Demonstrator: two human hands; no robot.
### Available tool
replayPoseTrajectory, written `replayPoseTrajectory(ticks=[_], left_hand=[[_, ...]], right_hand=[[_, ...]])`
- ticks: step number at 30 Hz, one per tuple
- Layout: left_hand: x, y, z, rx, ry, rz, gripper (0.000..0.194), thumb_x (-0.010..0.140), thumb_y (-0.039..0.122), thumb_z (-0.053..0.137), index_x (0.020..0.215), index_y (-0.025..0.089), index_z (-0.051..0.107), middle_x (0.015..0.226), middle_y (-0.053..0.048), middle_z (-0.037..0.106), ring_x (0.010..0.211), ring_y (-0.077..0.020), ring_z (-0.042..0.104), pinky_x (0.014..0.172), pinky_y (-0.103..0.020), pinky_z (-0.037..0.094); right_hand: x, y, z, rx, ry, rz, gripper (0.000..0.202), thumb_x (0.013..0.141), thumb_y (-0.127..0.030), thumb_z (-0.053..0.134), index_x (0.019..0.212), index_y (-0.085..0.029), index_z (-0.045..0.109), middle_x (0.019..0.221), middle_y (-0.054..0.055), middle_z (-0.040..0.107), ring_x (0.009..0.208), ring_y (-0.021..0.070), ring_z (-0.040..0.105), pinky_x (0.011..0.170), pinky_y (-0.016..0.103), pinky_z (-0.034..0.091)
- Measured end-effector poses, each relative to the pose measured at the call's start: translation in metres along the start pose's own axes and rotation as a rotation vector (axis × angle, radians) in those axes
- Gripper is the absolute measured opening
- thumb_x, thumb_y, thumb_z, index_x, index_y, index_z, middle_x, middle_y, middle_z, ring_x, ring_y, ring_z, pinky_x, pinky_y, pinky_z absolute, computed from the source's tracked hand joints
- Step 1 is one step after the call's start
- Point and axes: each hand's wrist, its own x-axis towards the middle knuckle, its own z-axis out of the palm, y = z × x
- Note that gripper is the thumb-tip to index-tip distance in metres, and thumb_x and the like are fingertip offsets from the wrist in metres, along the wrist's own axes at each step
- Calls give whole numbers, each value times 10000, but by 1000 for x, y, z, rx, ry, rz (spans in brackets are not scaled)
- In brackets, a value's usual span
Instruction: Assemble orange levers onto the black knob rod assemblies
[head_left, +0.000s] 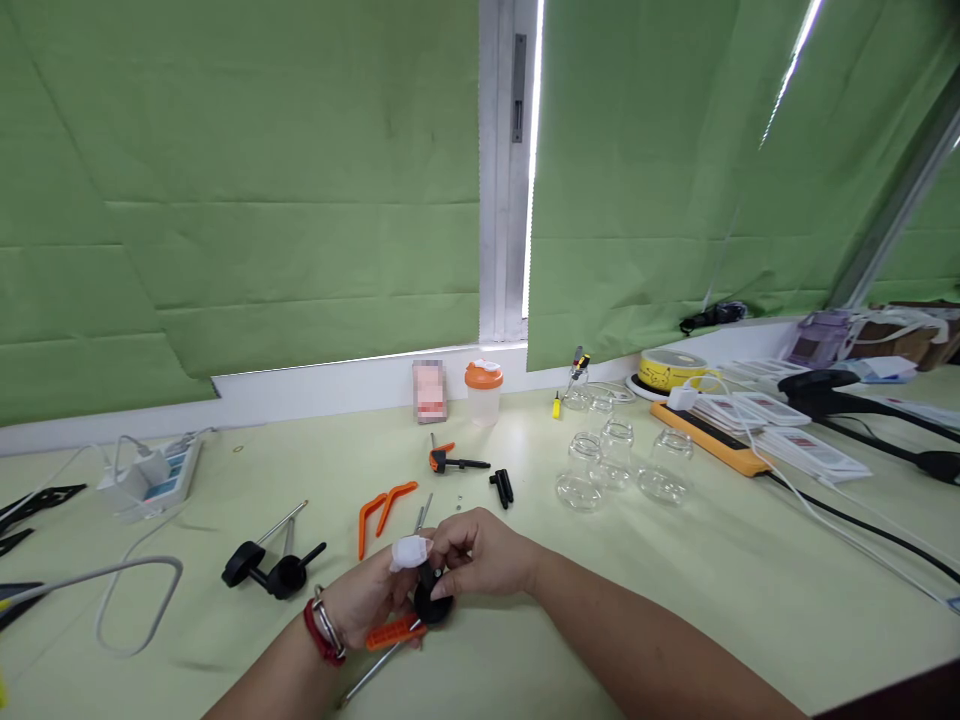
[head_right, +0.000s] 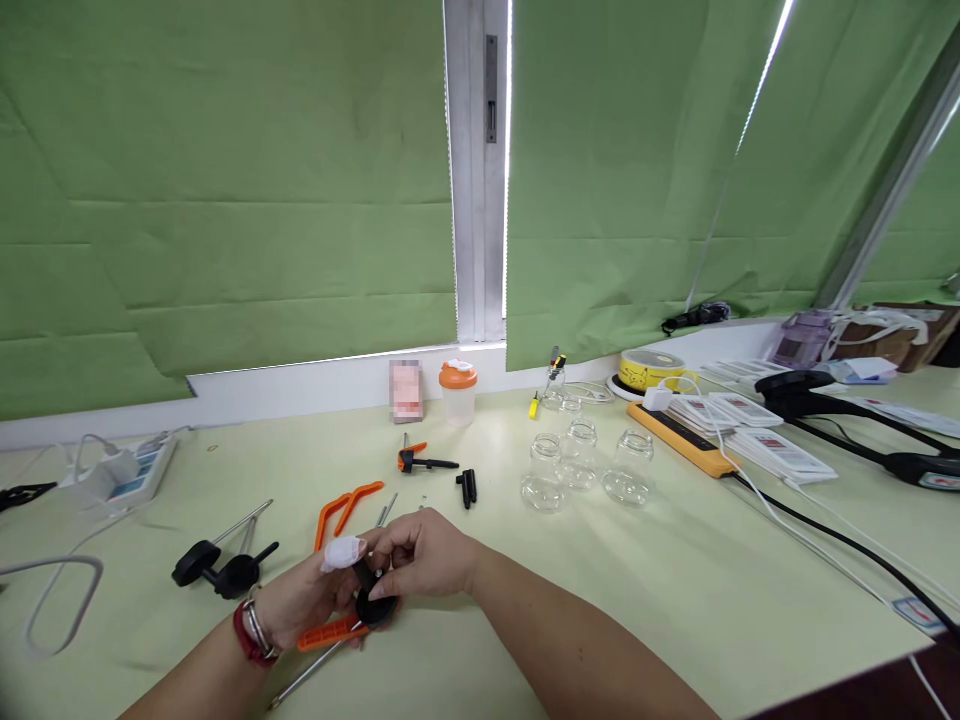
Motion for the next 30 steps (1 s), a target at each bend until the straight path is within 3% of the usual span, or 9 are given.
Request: replayPoseTrajectory(ticks=[10,18,24,30], left_hand=[[-1,0,2,-16,96,-33,547,702,557,580,1134,225,532,548,35,477,573,-202,554,494,-309,460],[1,-3,0,-41,143,-32,550,686,547,602,1114,207,541,506,61,407,530,-179,512,498,-338,476],[-2,1,2,-37,55,-23,597,676,554,603,1165,222,522,605,11,519,630,-230,583,510,-334,483],[-2,3,5,-8,52,-14,574,687,552,584,1153,219,538,566,28,474,587,-197,555,487,-299,478]], right_hand=[[1,-6,0,22,-9,-92,285,592,-367,797,686,-150,637,750,7,580,616,94,459,574,231,396],[0,-6,1,25,0,-62,315,577,-394,802,681,-146,639,736,7,571,622,97,464,578,233,400],[1,-5,1,38,9,-45,346,554,-415,809,681,-141,639,717,0,563,612,91,459,558,224,390],[0,-4,1,25,10,-47,318,564,-380,807,687,-139,642,723,-4,570,585,75,428,530,209,365]])
